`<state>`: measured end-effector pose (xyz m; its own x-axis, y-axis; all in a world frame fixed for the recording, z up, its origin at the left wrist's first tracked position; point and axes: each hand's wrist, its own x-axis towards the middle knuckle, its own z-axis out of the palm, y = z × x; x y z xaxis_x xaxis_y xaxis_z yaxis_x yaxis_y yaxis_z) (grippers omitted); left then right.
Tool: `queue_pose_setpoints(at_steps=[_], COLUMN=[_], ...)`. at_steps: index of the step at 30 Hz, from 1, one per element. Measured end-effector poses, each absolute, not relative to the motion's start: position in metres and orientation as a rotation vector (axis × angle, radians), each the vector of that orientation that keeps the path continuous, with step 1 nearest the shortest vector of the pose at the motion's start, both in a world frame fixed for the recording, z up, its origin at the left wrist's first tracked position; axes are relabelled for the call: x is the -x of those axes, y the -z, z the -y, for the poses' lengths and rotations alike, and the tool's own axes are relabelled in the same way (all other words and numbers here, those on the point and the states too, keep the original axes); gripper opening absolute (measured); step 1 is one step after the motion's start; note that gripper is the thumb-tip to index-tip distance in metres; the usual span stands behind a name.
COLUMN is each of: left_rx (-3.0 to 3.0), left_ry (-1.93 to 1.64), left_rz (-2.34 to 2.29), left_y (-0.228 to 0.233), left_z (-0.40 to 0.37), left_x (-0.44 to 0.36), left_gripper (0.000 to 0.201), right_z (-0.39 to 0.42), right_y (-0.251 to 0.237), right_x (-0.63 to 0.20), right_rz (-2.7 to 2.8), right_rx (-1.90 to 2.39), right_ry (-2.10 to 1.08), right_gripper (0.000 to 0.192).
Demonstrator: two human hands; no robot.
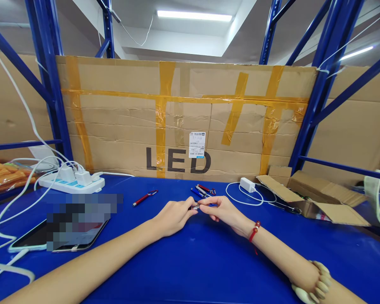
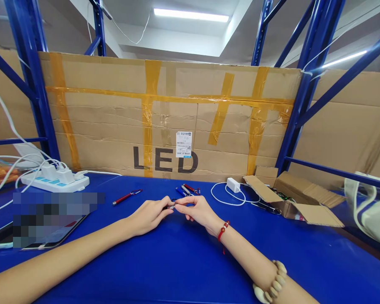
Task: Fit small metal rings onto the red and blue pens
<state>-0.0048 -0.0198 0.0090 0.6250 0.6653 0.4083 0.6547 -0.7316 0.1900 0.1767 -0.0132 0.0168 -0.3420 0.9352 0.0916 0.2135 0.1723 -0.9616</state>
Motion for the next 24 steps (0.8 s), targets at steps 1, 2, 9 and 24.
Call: queue_pose_setpoints(at_steps=[1,2,9,24], left_rx=[-2.813,-2.812,-2.821,-2.780], left_ry=[-0.719,-0.719,-0.688,-0.666], left_rz=[-1.143,-1.145,-1.167,-1.184], left_y=[-0.009,-0.009,-0.009,-0.013], left_z=[0.020,0.020,0.020,0.023], left_x=[0.005,0.005,0.005,0.005], left_gripper=[0.011,0.011,0.013,0.020], right_z=[0.014,0.014,0.013,0.005], right_y=[-0.018,-0.018,-0.018,-0.013], right_x=[-0.176,-0.176,-0.177,-0.178], right_rz=[1.701,1.702,1.728,1.813], right_rx=[1.101,1.098,1.055,0.977], right_ry=[-1.218,-1.219,-1.219,-1.036], right_gripper=[0.040,0.040,0.037,0.036])
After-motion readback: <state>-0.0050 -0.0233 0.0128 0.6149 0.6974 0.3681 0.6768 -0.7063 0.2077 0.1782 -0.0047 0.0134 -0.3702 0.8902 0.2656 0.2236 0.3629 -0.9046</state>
